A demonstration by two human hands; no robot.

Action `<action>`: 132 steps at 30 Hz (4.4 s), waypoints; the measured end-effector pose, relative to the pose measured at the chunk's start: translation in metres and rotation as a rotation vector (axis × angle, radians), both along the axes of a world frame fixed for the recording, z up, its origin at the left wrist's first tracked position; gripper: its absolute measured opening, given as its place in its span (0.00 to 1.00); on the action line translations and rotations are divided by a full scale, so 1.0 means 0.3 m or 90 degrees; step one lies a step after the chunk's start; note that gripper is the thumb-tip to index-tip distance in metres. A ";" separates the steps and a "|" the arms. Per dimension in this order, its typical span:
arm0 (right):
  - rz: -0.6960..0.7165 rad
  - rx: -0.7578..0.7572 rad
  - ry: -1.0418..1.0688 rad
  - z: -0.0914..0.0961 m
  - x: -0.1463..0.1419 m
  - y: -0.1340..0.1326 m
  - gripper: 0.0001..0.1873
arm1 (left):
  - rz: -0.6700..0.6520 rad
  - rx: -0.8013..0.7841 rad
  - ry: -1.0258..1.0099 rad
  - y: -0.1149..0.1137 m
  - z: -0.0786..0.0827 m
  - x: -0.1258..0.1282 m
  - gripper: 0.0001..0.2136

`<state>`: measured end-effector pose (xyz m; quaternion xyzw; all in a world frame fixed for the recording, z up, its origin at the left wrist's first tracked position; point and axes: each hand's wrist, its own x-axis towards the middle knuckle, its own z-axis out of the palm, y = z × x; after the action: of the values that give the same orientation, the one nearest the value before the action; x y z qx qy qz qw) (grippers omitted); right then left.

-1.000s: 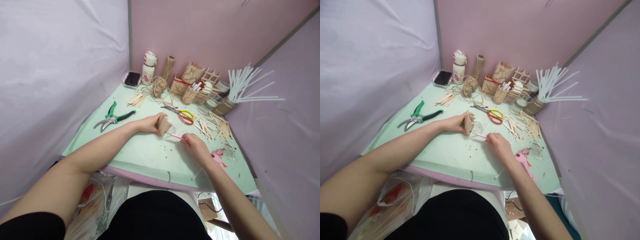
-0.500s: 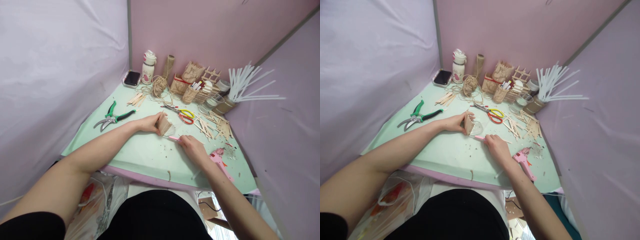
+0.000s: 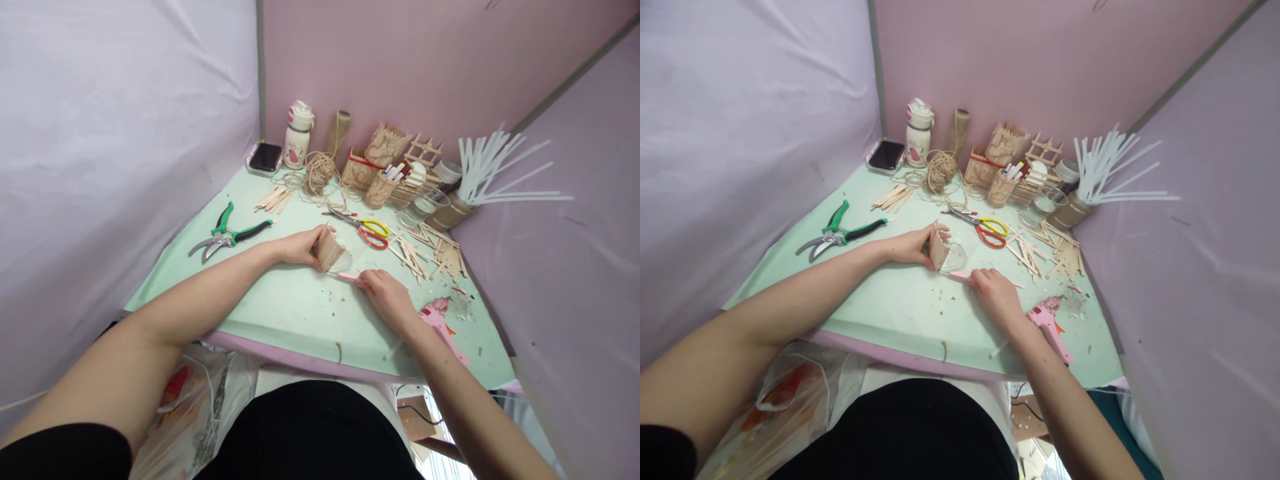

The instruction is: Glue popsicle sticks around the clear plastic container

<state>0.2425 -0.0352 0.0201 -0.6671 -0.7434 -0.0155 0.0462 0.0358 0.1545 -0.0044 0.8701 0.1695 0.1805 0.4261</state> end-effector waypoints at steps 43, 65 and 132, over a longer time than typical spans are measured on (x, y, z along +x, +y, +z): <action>-0.133 -0.101 0.688 0.116 -0.155 -0.234 0.14 | 0.270 -0.372 -0.178 -0.370 0.175 -0.134 0.11; -0.211 0.135 0.587 0.136 -0.009 -0.269 0.13 | 0.441 -0.364 -0.115 -0.506 0.082 -0.083 0.14; 0.100 0.157 0.229 0.107 -0.168 0.141 0.08 | 0.480 0.391 0.108 -0.371 0.120 0.019 0.08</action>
<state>0.1921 0.0070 0.0521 -0.5884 -0.7653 0.0166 0.2604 0.0416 0.0432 0.0315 0.8451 0.4458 0.2923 0.0399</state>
